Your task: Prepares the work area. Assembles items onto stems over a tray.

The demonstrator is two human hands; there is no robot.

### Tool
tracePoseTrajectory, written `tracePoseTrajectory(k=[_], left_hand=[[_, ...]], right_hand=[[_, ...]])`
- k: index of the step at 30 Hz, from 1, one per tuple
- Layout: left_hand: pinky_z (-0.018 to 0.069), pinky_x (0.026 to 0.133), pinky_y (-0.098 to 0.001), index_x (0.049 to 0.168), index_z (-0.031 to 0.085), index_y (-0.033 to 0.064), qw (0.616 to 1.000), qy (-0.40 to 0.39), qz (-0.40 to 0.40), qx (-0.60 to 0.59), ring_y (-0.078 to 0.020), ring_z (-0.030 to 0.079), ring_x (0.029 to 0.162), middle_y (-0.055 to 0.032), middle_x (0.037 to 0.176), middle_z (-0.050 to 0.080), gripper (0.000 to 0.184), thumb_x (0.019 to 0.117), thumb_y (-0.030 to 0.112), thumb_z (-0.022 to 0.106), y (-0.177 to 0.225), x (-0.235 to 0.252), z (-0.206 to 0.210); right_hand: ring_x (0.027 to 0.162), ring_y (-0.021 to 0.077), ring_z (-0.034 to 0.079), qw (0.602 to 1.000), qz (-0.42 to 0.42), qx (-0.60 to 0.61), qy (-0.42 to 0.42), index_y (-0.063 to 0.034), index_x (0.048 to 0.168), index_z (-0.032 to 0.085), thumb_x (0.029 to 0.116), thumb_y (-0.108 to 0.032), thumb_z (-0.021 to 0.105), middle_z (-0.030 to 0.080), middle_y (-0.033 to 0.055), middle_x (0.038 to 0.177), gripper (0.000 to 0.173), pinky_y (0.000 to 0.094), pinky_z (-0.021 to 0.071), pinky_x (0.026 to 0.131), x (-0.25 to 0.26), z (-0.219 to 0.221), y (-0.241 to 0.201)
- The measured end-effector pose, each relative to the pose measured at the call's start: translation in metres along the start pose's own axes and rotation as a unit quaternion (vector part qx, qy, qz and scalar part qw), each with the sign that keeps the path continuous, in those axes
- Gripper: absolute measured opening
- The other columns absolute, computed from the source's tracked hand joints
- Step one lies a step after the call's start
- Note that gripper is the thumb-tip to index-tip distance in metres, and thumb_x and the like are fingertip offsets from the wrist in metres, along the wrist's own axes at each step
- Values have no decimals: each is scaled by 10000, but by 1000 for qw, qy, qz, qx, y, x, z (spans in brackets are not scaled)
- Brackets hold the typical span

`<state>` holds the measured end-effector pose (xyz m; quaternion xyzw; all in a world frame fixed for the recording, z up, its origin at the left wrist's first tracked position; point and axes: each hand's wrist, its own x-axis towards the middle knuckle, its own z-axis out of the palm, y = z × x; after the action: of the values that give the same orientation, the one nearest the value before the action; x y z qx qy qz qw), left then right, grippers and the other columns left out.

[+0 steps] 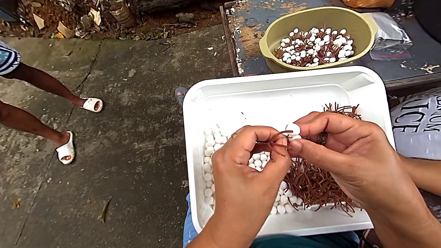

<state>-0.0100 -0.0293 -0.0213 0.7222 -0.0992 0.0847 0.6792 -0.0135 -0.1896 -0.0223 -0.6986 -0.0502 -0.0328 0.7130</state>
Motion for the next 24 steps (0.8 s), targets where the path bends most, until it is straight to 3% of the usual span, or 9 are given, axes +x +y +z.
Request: tracePoseTrajectory(k=[15, 20, 22, 24], left_hand=[[593, 727, -182, 923, 708, 43, 999, -12, -33, -10, -38, 684, 794, 10, 873, 698, 98, 861, -16, 660, 0, 0, 2], [596, 723, -185, 922, 717, 63, 995, -15, -98, -21, -46, 693, 787, 10, 859, 711, 64, 896, 13, 686, 2, 2, -1], [599, 728, -199, 949, 725, 75, 991, -22, -129, -24, -61, 698, 800, 7, 882, 717, 63, 909, 34, 700, 0, 4, -1], [614, 787, -240, 1061, 725, 91, 987, -38, -153, -29, -99, 713, 901, -7, 984, 725, 163, 900, 66, 719, -3, 5, -3]], right_hand=[[790, 43, 686, 998, -28, -54, 1, -126, 908, 740, 840, -52, 742, 685, -27, 946, 100, 172, 612, 661, 0, -2, 0], [779, 53, 697, 998, -17, -64, -4, -132, 915, 749, 853, -84, 758, 700, -29, 936, 79, 186, 619, 657, 2, -4, 1], [738, 70, 700, 997, 11, -71, -11, -136, 934, 761, 858, -101, 765, 713, -24, 901, 84, 198, 617, 640, 3, -7, 1], [726, 101, 724, 996, 48, -66, -21, -135, 951, 768, 867, -129, 772, 742, -2, 859, 84, 227, 631, 658, 4, -12, 2]])
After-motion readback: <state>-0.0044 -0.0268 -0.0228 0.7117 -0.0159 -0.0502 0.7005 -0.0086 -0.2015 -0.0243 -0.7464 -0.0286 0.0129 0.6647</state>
